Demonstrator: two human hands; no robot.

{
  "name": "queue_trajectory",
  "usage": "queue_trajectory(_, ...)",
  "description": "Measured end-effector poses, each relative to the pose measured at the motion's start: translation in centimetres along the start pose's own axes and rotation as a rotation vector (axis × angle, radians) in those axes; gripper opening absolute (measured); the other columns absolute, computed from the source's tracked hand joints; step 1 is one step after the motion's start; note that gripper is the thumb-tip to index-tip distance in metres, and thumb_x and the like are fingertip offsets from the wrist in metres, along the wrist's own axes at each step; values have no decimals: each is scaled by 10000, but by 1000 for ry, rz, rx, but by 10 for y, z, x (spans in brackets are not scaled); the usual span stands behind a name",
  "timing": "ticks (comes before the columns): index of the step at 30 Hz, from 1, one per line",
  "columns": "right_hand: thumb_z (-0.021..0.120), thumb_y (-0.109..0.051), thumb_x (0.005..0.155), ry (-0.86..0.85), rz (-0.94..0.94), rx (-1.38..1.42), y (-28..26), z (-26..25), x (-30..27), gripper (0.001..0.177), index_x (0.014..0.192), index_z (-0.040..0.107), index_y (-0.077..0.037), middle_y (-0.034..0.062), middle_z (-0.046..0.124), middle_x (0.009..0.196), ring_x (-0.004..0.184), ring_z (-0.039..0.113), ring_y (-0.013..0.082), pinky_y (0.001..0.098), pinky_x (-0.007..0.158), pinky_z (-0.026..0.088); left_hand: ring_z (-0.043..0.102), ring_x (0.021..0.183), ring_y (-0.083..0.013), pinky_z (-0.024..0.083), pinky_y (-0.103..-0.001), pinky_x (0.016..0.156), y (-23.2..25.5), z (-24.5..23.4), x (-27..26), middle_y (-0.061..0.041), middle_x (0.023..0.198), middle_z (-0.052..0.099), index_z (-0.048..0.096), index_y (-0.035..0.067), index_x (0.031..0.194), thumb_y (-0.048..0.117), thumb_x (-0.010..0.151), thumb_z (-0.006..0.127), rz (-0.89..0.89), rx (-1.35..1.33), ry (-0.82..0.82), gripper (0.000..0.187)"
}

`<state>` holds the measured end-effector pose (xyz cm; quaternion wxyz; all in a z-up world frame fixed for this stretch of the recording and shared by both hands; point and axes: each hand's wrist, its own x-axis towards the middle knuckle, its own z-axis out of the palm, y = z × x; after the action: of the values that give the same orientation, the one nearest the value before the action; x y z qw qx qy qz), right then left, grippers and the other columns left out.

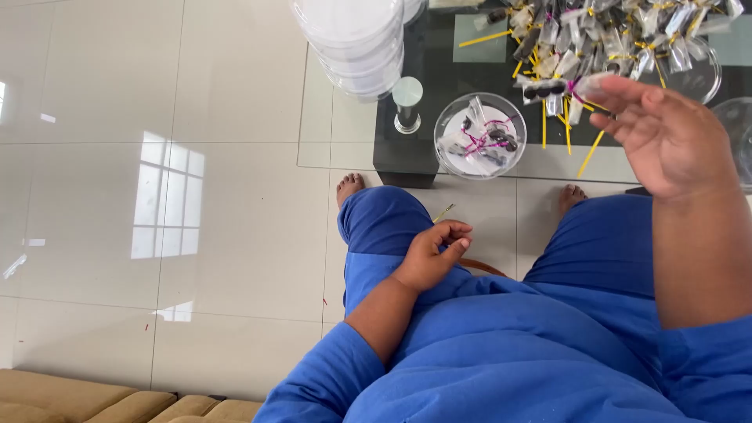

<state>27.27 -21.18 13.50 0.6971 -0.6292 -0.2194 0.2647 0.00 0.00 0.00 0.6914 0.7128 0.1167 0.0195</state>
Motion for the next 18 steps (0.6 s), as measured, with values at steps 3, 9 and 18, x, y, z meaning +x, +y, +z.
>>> queue_trajectory(3,417,-342,1140,-189,-11,152,4,-9,-28,432,1426,596,-73,206,627,1449,1434,607,347,451,1188,515,662,952,-118,551,-271,877,10,0,-3,-27,1052,721,690,96,1220,261,972,637,-37,70,10,303)
queue_trajectory(9,498,-198,1040,-345,67,284,20,23,-73,433,1308,610,123,330,651,1349,1257,663,485,527,1129,523,696,1056,-174,583,-304,954,6,8,-8,-101,1100,746,682,71,1219,323,1002,614,-105,-181,70,339)
queue_trajectory(18,481,-223,1007,-518,91,-115,-1,61,-94,431,1240,717,51,197,731,1321,1309,658,279,401,1138,491,713,957,-257,597,-385,923,85,18,-32,-173,1052,741,634,13,1286,281,1071,545,-82,-425,-146,355)
